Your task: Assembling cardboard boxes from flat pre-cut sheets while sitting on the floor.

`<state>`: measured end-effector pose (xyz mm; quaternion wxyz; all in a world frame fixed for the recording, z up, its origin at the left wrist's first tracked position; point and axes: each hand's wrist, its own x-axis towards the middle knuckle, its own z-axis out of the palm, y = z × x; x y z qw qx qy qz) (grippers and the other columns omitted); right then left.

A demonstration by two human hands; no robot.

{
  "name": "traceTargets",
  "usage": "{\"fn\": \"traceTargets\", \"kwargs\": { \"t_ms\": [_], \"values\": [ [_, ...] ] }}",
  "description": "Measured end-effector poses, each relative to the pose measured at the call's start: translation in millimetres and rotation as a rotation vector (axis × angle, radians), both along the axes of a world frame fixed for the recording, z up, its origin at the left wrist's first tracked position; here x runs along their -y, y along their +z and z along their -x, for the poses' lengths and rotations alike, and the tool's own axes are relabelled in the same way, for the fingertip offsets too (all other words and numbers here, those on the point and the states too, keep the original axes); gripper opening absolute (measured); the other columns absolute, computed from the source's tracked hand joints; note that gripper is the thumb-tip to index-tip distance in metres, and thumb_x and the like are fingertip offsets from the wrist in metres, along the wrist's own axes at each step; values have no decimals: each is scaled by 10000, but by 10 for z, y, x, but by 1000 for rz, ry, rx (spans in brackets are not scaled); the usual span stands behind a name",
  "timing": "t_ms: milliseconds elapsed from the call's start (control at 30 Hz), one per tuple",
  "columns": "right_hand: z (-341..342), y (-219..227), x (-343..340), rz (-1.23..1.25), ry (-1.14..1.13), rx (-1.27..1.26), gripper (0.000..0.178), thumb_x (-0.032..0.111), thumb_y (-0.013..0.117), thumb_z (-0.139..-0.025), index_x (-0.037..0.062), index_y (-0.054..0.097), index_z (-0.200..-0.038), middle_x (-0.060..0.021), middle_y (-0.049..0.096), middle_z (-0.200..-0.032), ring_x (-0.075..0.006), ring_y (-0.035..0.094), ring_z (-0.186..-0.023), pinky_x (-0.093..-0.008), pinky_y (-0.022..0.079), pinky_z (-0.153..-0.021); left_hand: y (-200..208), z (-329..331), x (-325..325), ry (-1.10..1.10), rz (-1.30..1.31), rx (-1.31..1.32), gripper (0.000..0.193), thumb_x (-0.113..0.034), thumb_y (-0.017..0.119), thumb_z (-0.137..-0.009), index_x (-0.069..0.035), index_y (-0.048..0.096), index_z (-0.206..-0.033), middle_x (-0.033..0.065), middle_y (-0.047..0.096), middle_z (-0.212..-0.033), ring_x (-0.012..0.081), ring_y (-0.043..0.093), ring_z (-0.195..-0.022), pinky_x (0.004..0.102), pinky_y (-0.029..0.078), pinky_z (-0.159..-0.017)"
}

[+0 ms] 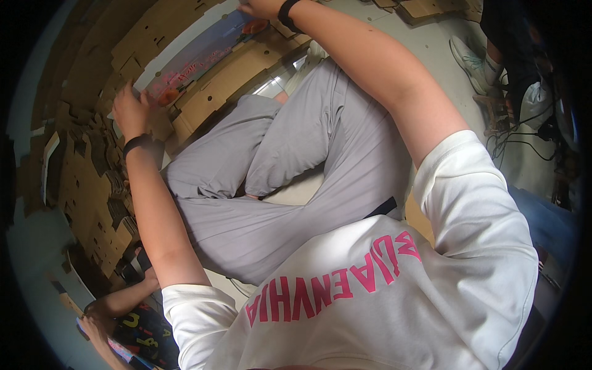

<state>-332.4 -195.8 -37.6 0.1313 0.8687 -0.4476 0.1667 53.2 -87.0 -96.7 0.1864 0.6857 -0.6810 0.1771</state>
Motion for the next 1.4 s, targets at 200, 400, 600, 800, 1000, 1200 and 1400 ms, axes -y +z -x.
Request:
{"fn": "traceTargets", "kwargs": {
  "t_ms": [200, 400, 600, 800, 1000, 1200, 1400],
  "values": [
    [-33, 1, -153, 9, -183, -18, 781, 179, 702, -816, 143, 364, -1520, -259, 334, -1552, -427, 316, -1450, -567, 259, -1200, 21, 108, -76, 191, 170, 4, 807, -364, 801, -784, -48, 453, -1440, 250, 354, -1512, 388, 411, -1364, 494, 411, -1085],
    [50, 5, -61, -310, -280, 163, 918, 159, 671, -842, 116, 145, -1593, -337, 306, -1538, -454, 462, -1332, -513, 431, -1090, -83, -27, 5, 303, -31, -523, 842, -349, 754, -810, 50, 358, -1438, 300, 356, -1491, 452, 496, -1291, 499, 457, -1040],
    [111, -162, 95, -485, -151, 279, 1019, 165, 683, -846, 17, -6, -1583, -365, 625, -1152, -460, 653, -1032, -462, 526, -929, -222, -54, 51, 116, -166, -508, 819, -307, 698, -859, 77, 305, -1467, 313, 659, -1129, 453, 631, -1101, 486, 513, -925],
    [122, -267, 159, -497, -107, 296, 1040, 164, 664, -851, -9, -65, -1572, -369, 648, -1089, -462, 656, -1018, -468, 526, -915, -179, 19, 27, 127, -154, -444, 820, -274, 673, -884, 80, 261, -1498, 270, 706, -1014, 445, 657, -1049, 490, 506, -928],
    [112, -273, 174, -501, -94, 275, 1061, 173, 666, -849, -26, -94, -1563, -374, 650, -1079, -468, 659, -1006, -462, 530, -913, -190, -29, 64, 105, -260, -484, 807, -277, 665, -893, 73, 259, -1496, 275, 708, -990, 451, 662, -1035, 500, 508, -925],
    [111, -211, 106, -440, -116, 315, 1051, 183, 685, -843, -11, -45, -1574, -381, 572, -1249, -459, 619, -1112, -452, 503, -981, -252, 14, 46, 131, -171, -495, 720, -242, 659, -874, 32, 328, -1452, 256, 695, -1089, 452, 631, -1104, 487, 491, -963],
    [205, -142, 226, -214, -103, 354, 794, 321, 666, -883, 39, 301, -1529, -296, 409, -1493, -432, 420, -1372, -431, 387, -1136, 18, -197, -36, 251, 133, -458, 444, -113, 578, -778, -119, 670, -1212, 181, 667, -1218, 363, 592, -1192, 469, 451, -1018]
  ]
}}
